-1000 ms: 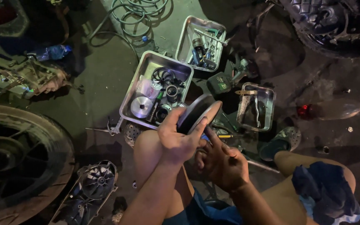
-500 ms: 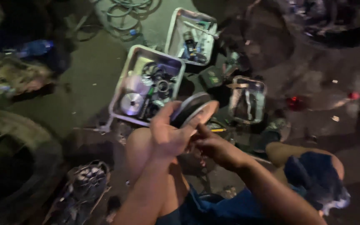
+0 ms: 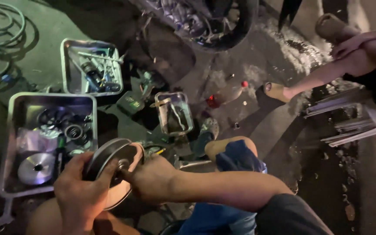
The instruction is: Inspecting and manipulating a motorcycle CVT pulley assembly during a repair or maintenance task.
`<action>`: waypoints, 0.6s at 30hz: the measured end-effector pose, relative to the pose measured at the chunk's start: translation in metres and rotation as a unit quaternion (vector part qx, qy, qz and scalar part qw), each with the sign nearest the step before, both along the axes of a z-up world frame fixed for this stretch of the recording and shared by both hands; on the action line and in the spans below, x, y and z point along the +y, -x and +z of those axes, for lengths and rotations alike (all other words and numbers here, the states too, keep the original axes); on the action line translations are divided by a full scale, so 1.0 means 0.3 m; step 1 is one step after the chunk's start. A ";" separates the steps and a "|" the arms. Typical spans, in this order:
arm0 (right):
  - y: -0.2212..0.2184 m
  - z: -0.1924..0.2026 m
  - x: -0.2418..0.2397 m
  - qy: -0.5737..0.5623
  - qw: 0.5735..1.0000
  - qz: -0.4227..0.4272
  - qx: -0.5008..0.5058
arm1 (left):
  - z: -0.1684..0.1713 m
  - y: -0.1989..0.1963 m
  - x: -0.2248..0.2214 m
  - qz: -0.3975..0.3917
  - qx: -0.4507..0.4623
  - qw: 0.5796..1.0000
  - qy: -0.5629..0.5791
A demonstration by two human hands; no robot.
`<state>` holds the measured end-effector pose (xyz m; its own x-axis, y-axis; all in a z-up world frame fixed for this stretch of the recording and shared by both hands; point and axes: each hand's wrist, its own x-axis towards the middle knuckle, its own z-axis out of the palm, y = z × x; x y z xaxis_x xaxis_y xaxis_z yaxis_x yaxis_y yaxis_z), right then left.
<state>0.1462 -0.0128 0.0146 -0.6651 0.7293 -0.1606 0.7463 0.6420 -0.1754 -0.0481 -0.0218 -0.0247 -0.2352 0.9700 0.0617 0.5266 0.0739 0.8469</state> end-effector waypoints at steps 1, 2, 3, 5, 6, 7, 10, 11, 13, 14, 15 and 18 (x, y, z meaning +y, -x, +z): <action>0.001 0.044 0.011 0.086 0.995 -0.012 -0.048 | -0.018 -0.002 -0.004 0.016 0.015 1.000 -0.001; 0.004 0.087 0.021 0.172 0.980 -0.022 -0.094 | -0.037 -0.003 -0.007 0.032 0.030 0.999 -0.002; 0.002 0.112 0.025 0.170 0.981 -0.022 -0.095 | -0.044 -0.004 -0.004 0.032 0.029 0.999 -0.004; 0.001 0.162 0.032 0.251 0.963 -0.082 -0.057 | -0.058 -0.002 0.000 0.030 0.034 0.999 -0.015; -0.015 0.166 0.038 0.250 0.963 -0.081 -0.057 | -0.053 -0.012 -0.005 0.031 0.034 0.999 -0.017; -0.028 0.170 0.043 0.295 0.953 -0.075 -0.009 | -0.047 -0.017 -0.008 0.035 0.031 0.999 -0.011; -0.066 0.175 0.058 0.406 0.903 -0.092 0.103 | -0.007 -0.037 -0.006 0.045 0.016 0.999 -0.002; -0.078 0.174 0.059 0.471 0.858 -0.117 0.165 | 0.009 -0.044 -0.010 0.049 0.002 0.999 0.004; -0.103 -0.016 0.038 0.597 0.721 -0.137 0.322 | -0.011 -0.043 -0.009 0.066 0.008 0.998 -0.014; -0.116 -0.110 0.028 0.688 0.541 -0.152 0.459 | -0.019 -0.042 -0.007 0.081 0.014 0.996 -0.032; -0.112 -0.114 0.021 0.688 0.542 -0.149 0.459 | -0.013 -0.055 -0.004 0.083 0.015 0.996 -0.034; -0.104 -0.163 0.026 0.728 0.322 -0.164 0.582 | -0.026 -0.099 0.015 0.121 0.019 0.987 -0.102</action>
